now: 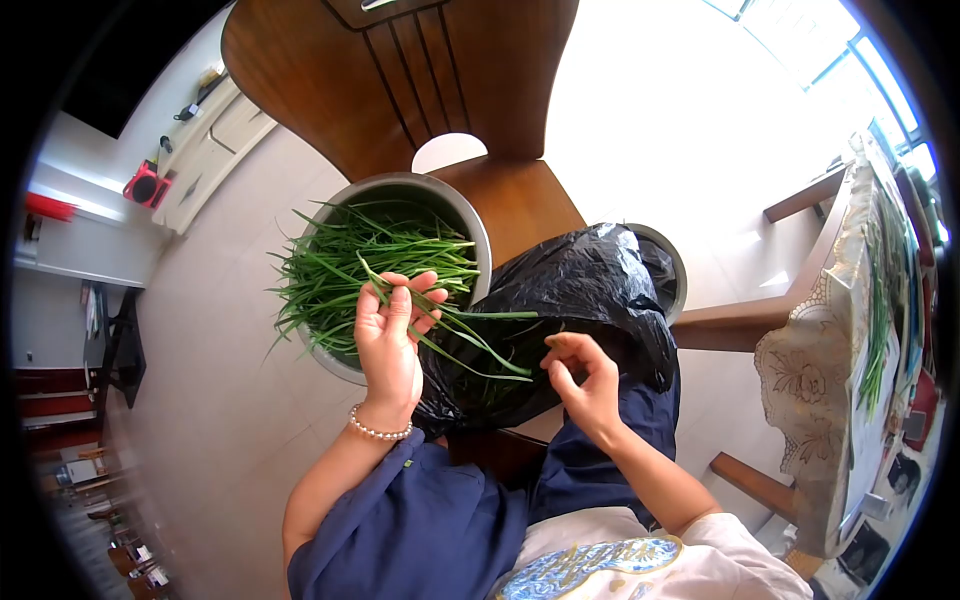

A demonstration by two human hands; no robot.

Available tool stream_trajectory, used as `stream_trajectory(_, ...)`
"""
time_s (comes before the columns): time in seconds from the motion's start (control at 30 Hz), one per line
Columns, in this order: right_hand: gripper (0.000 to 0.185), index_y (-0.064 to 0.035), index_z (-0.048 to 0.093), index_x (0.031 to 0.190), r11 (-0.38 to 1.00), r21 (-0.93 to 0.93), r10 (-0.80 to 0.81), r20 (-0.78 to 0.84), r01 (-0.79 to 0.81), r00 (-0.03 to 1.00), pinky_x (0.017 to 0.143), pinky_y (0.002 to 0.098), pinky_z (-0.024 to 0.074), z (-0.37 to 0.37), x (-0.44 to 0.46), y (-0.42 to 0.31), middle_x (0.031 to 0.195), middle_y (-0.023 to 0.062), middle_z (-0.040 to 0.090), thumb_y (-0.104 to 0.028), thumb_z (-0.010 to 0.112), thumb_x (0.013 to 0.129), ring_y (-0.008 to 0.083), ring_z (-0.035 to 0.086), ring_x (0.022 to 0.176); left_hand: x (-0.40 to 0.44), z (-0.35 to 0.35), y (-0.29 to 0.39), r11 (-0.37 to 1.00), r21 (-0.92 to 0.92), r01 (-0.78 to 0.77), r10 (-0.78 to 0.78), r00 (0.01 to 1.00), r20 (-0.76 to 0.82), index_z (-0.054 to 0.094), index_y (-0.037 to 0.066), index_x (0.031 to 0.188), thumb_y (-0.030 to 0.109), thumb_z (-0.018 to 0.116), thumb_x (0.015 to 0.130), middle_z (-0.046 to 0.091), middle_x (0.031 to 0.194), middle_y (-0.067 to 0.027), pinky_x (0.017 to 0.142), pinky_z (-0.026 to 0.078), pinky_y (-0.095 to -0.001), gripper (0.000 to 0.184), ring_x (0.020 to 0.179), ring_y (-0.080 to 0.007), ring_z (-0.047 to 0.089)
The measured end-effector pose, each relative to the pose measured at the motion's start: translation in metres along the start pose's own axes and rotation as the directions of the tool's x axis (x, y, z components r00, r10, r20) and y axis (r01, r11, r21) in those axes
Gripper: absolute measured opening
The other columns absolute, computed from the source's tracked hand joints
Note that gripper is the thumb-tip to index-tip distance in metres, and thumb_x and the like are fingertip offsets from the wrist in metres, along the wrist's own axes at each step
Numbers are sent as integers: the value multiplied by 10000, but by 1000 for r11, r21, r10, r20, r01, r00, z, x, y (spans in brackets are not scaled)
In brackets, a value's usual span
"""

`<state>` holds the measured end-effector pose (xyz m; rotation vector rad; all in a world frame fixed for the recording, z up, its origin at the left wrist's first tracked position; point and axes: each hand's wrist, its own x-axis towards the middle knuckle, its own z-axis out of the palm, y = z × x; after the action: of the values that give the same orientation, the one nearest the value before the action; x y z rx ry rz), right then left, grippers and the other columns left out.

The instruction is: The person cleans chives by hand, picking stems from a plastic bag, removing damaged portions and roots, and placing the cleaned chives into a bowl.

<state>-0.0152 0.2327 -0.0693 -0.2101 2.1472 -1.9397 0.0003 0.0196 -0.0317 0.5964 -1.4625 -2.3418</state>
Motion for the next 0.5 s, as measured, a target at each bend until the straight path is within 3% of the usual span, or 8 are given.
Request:
stream_trajectory(0.1,210,-6,631,905,968,-175,-169,73,179,983,602,223,458,-3,-4,-2,734,45,613,-11,616,696,102,543,607,1,0,-1,998,42,-53,56,997,-51,488,119,988,166,444,948,626,1004,-102,705,499,-255,75,842,-165,621)
stream_trajectory(0.23,188,-32,660,866,918,-264,-258,171,296,951,575,258,462,0,-6,-12,715,52,614,-46,663,679,144,548,604,2,0,-1,996,67,-54,59,995,-75,481,120,993,170,445,948,620,1017,-100,707,499,-253,76,845,-160,619)
stream_trajectory(0.5,62,-31,619,740,918,-265,-267,139,296,954,523,271,439,10,-7,-5,651,53,586,-44,651,689,162,533,535,1,-2,-2,996,77,-51,55,997,-48,484,113,1021,156,436,950,605,1053,-105,719,498,-245,96,873,-158,610)
